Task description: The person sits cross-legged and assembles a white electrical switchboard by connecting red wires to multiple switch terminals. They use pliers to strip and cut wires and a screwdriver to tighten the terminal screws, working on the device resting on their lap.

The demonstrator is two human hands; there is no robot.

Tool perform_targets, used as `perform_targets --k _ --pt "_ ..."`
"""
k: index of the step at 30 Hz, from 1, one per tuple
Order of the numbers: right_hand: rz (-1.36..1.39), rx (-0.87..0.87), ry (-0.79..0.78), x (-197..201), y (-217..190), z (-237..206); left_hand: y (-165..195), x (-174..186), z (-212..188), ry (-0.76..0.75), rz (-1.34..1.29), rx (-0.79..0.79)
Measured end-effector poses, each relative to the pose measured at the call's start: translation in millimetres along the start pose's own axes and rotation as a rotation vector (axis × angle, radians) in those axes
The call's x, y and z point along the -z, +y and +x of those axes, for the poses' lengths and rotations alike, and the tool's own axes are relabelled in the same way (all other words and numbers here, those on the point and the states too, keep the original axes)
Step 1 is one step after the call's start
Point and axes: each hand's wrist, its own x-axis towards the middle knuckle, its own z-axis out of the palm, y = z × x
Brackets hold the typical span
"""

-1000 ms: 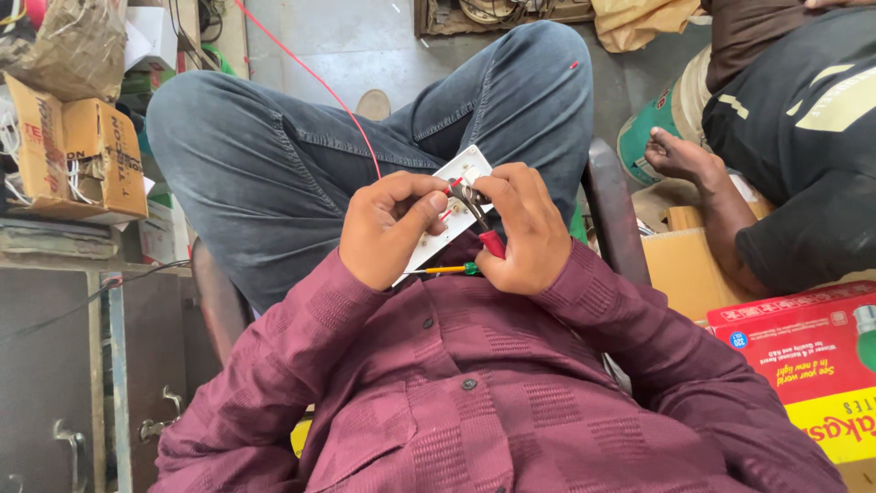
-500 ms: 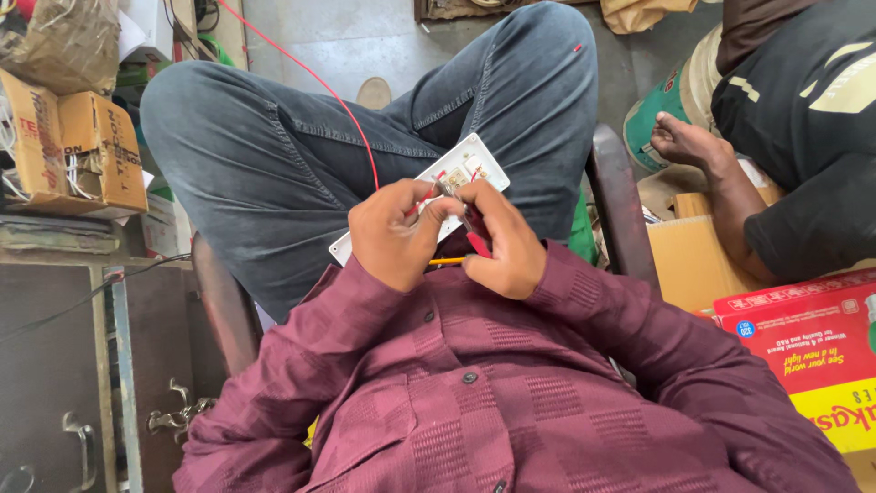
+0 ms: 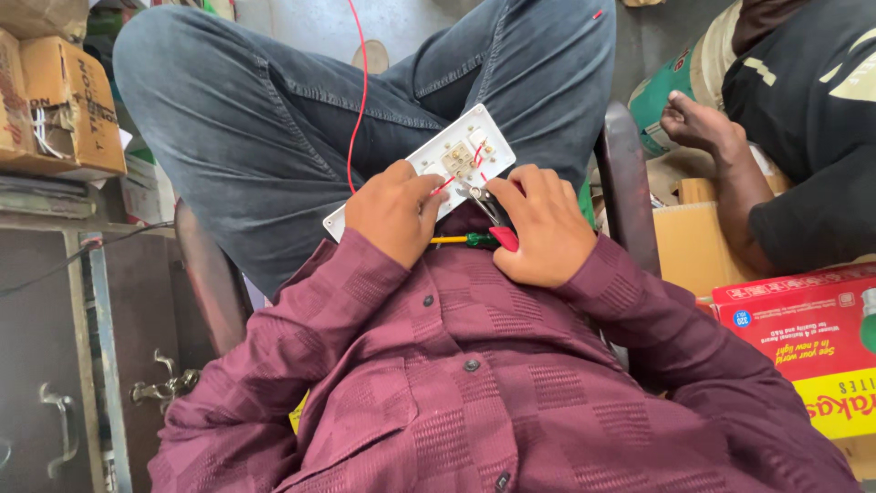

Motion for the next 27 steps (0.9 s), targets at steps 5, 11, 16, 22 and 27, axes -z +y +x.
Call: perform_targets --k 5,11,16,22,27 --pt "-0.025 -0.008 0.006 -3 1 4 -1 -5 1 0.009 -0.121 0.088" --pt "-0.011 0.085 0.065 -5 2 7 -3 -8 2 -0.051 -0.203 0.146" --pt "-0.085 0.091 0.058 -5 3 11 -7 -12 1 -0.052 -0.200 0.162" --pt "-0.082 0.130 0.084 -10 10 15 -9 -16 1 -0.044 -0.177 0.177" --pt "0.051 0.055 0.053 -23 15 12 -7 -14 1 -0.050 -0.151 0.194"
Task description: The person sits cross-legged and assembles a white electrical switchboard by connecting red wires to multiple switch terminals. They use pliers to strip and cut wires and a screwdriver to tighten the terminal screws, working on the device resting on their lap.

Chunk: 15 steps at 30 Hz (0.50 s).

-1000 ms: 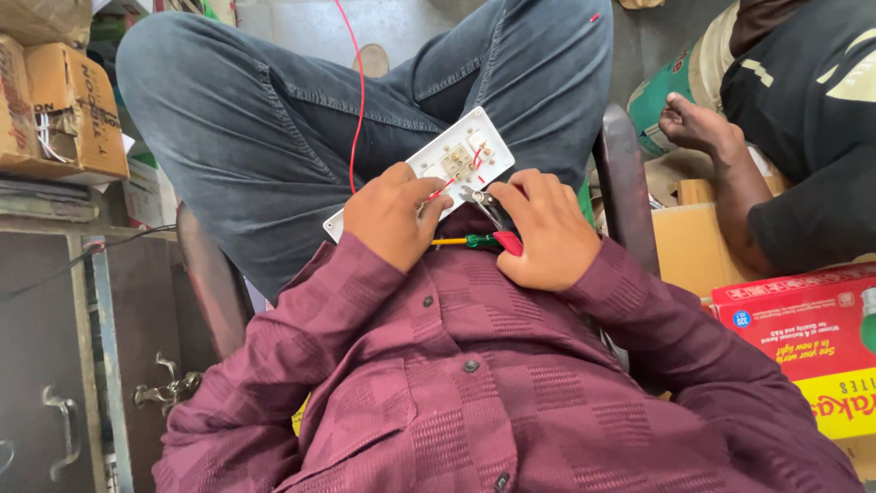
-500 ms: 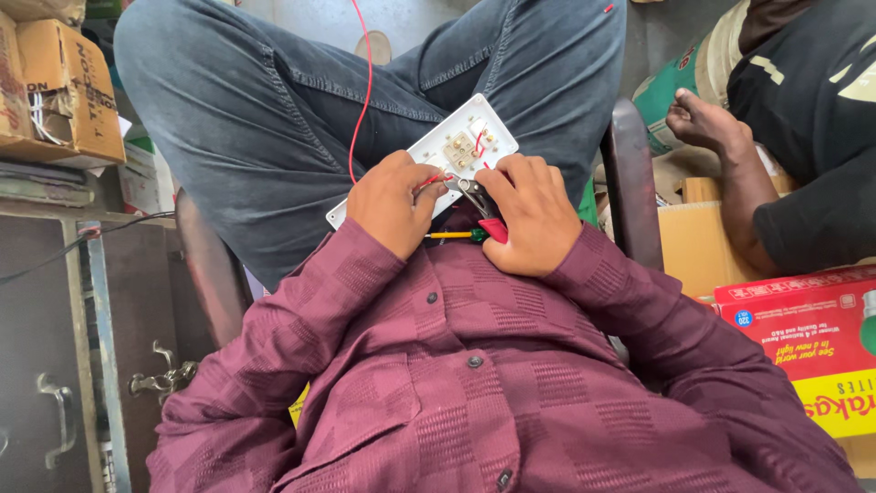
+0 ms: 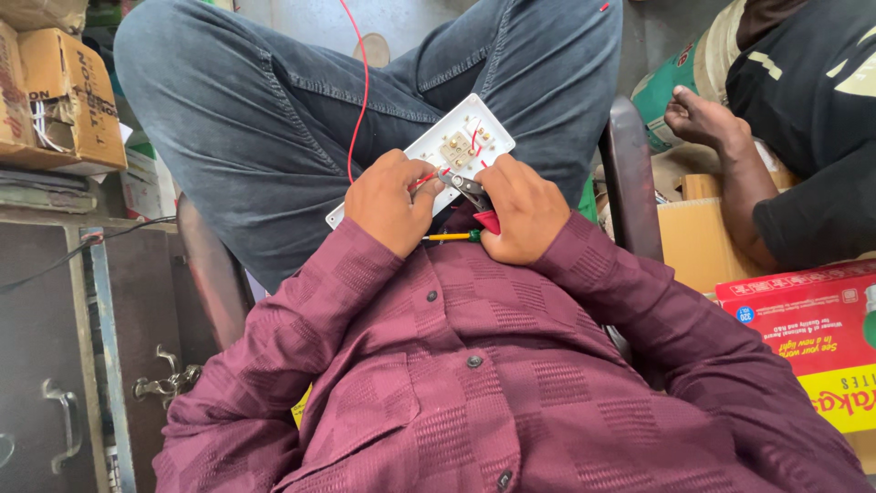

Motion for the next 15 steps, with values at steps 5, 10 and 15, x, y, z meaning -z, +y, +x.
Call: perform_targets --k 5,10,15 --pt "0.148 -0.089 0.003 -13 4 -6 3 1 0 0.056 0.007 -0.049" --pt "0.201 -0.129 0.058 -30 4 -12 5 2 -1 0.066 -0.003 -0.063" --pt "0.279 -0.110 0.114 -52 17 -23 4 1 -2 0.083 -0.037 -0.078"
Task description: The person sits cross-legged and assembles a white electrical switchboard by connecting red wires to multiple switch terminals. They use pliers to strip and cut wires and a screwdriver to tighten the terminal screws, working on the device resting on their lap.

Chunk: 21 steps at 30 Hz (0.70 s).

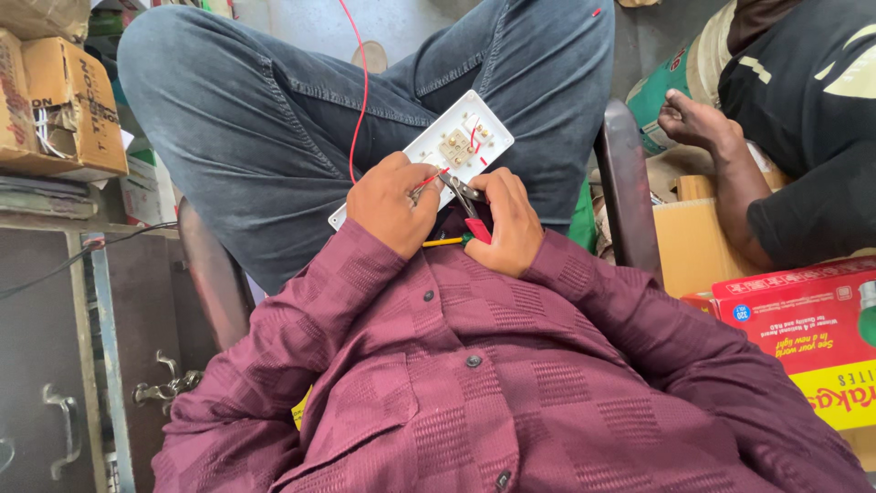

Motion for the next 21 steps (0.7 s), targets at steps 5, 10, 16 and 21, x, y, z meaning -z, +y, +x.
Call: perform_targets --k 5,10,16,21 --pt "0.174 -0.055 0.063 -14 17 -1 -7 -3 -2 0.025 0.006 0.002" --pt "0.807 -0.363 0.058 20 19 11 -11 0 -7 0.066 -0.006 -0.087" --pt "-0.161 0.106 0.157 35 -20 8 2 18 -2 0.059 -0.076 -0.094" --pt "-0.415 0.087 0.264 54 -12 28 18 51 5 0.012 -0.293 -0.066"
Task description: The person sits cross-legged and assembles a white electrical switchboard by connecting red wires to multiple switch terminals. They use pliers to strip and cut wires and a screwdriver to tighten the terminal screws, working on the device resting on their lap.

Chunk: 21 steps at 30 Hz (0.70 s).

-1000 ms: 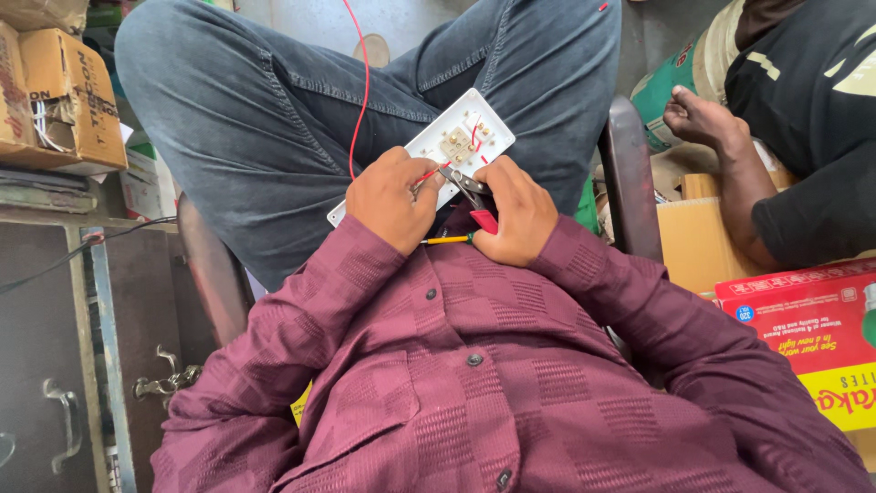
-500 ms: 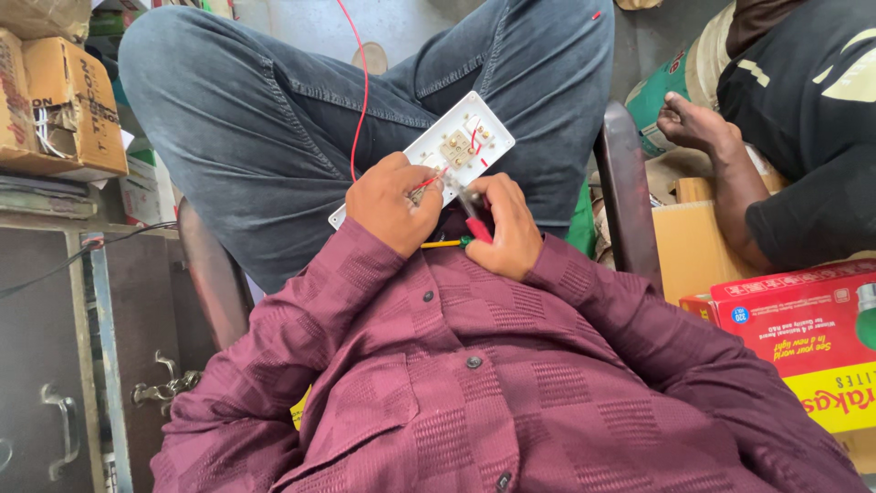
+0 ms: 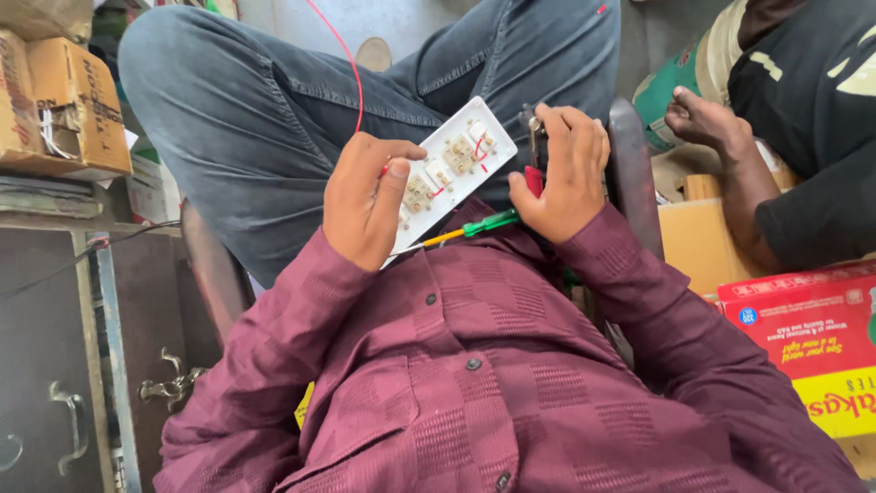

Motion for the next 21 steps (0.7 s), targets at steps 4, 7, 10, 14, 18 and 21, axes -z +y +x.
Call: perform_targets --k 4,7,10,14,18,21 --pt "0.075 0.055 0.067 8 -3 16 20 8 7 -0.064 -0.171 -0.053" --pt "0.641 -0.061 -0.197 26 -21 29 34 1 15 -0.098 -0.236 -0.043" --pt "0.919 0.151 -0.275 40 -47 46 43 -4 22 -0.100 -0.195 -0.172" --pt "1.131 0.048 -0.463 46 -63 67 45 0 29 -0.137 -0.543 -0.034" --pt "0.977 0.081 -0.330 47 -62 74 39 11 28 -0.096 -0.414 0.005" --pt "0.757 0.166 -0.174 50 -61 72 40 17 28 -0.063 -0.259 0.000"
